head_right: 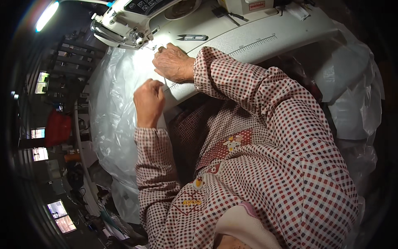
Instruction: The person aligns and folds plastic sheets by hand and stitches their edges using a sewing machine.
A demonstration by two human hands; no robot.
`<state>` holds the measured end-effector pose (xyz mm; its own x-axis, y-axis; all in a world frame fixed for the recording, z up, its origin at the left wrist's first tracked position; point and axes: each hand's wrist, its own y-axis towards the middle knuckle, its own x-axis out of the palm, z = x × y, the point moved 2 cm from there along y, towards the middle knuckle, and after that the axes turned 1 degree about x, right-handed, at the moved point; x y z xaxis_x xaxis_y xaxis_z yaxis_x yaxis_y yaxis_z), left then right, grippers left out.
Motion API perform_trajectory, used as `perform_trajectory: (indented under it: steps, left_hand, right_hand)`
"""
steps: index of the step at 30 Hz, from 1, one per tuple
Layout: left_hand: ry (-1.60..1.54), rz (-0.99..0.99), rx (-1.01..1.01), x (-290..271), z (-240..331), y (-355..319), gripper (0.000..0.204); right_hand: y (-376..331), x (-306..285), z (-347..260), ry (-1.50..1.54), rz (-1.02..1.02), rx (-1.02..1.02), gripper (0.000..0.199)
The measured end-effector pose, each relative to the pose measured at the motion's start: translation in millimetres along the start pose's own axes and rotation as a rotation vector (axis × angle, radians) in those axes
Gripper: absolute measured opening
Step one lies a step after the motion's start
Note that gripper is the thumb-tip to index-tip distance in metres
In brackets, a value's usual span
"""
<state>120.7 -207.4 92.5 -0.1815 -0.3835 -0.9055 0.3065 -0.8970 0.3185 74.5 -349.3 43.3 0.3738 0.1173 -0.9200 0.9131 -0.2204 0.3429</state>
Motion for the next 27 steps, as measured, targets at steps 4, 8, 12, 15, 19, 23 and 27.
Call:
perform_trajectory:
  steps: [4, 8, 12, 15, 19, 23, 27]
  left_hand:
    - [0.124, -0.042, -0.032, 10.2, -14.5, 34.0, 0.015]
    - [0.023, -0.089, -0.106, 2.8, -30.7, 37.6, 0.020]
    - [-0.487, -0.014, -0.157, -49.1, -4.2, -12.4, 0.038]
    - [-0.137, 0.075, -0.194, -73.5, -30.9, -58.2, 0.042]
    - [0.189, -0.096, -0.517, -46.3, -148.7, -98.4, 0.045]
    - [0.158, 0.014, -0.359, -20.0, -230.6, -132.1, 0.052]
    - [0.128, -0.047, -0.375, -5.0, -222.4, -113.4, 0.057]
  right_hand:
    - [7.3, -0.1, 2.0, 0.012, -0.039, 0.000, 0.020]
    - [8.8, -8.9, -6.0, 0.035, 0.080, -0.032, 0.015]
    - [3.4, -3.6, 2.6, 0.081, 0.131, 0.035, 0.011]
    - [0.7, -12.7, 3.3, 0.102, 0.041, 0.116, 0.010]
    - [-0.5, -9.0, -4.1, 0.150, 0.099, 0.146, 0.020]
    - [-41.0, -6.7, -32.6, 0.482, 0.423, 0.102, 0.022]
    - [-124.4, 9.6, -81.6, 1.001, 0.243, 0.230, 0.019]
